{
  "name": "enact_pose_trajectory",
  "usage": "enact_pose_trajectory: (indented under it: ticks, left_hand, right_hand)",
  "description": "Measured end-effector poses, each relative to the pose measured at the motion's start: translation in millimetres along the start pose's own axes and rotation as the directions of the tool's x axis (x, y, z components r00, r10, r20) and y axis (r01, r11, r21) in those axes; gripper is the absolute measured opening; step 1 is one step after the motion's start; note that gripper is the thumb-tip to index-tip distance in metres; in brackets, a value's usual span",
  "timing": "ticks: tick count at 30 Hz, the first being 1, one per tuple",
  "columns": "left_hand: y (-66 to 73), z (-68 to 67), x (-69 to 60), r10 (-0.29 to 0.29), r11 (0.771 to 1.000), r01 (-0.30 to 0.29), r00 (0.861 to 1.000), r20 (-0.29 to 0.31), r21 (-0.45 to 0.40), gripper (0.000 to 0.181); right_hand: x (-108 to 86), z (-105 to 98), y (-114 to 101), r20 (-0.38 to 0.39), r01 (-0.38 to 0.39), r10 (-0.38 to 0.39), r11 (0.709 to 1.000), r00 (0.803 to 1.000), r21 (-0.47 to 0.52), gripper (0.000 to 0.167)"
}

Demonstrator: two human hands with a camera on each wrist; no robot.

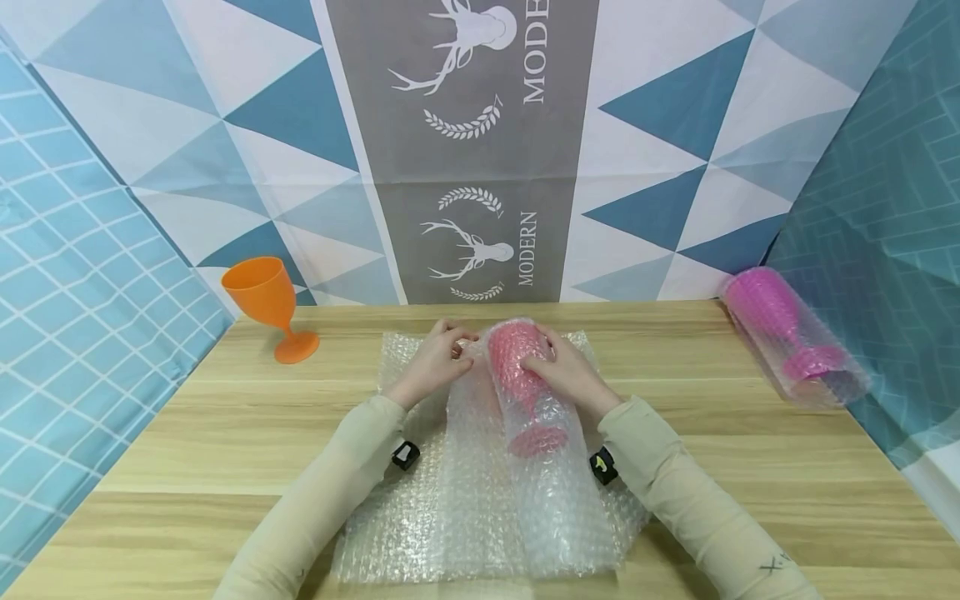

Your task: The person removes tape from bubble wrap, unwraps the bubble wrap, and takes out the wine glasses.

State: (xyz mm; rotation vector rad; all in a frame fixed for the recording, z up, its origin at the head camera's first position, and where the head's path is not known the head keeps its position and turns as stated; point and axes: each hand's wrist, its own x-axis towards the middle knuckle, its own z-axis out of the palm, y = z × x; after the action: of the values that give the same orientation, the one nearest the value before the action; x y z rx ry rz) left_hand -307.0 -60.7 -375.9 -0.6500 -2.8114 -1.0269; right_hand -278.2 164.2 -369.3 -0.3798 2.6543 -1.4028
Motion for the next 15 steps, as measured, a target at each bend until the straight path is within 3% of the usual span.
enact_pose_trajectory:
  ticks: [6, 9, 12, 15]
  left_hand:
    - [-4.3, 0.0, -2.1, -0.036, 0.999, 0.037, 0.998, 0.050, -0.038, 0.041]
    - [-4.9, -0.3, -2.4, -0.044, 0.998, 0.047, 0.997, 0.058, -0.051, 0.040]
    - [-5.2, 0.1, -3.3, -0.048, 0.997, 0.051, 0.998, 0.045, -0.064, 0.040]
    - [-5.3, 0.4, -4.3, -0.041, 0.996, 0.043, 0.999, 0.030, -0.073, 0.040]
  right_hand:
    - [0.5, 2.3, 1.2, -0.030, 0.059, -0.064, 0.987, 0.997, -0.152, 0.070]
    - [-0.3, 3.2, 0.1, -0.063, 0.135, -0.154, 0.962, 0.986, -0.236, 0.066]
    - [-0.6, 4.3, -2.2, -0.083, 0.267, -0.307, 0.910, 0.948, -0.316, 0.058]
    - [-0.6, 6.0, -4.8, -0.049, 0.381, -0.438, 0.826, 0.897, -0.415, 0.048]
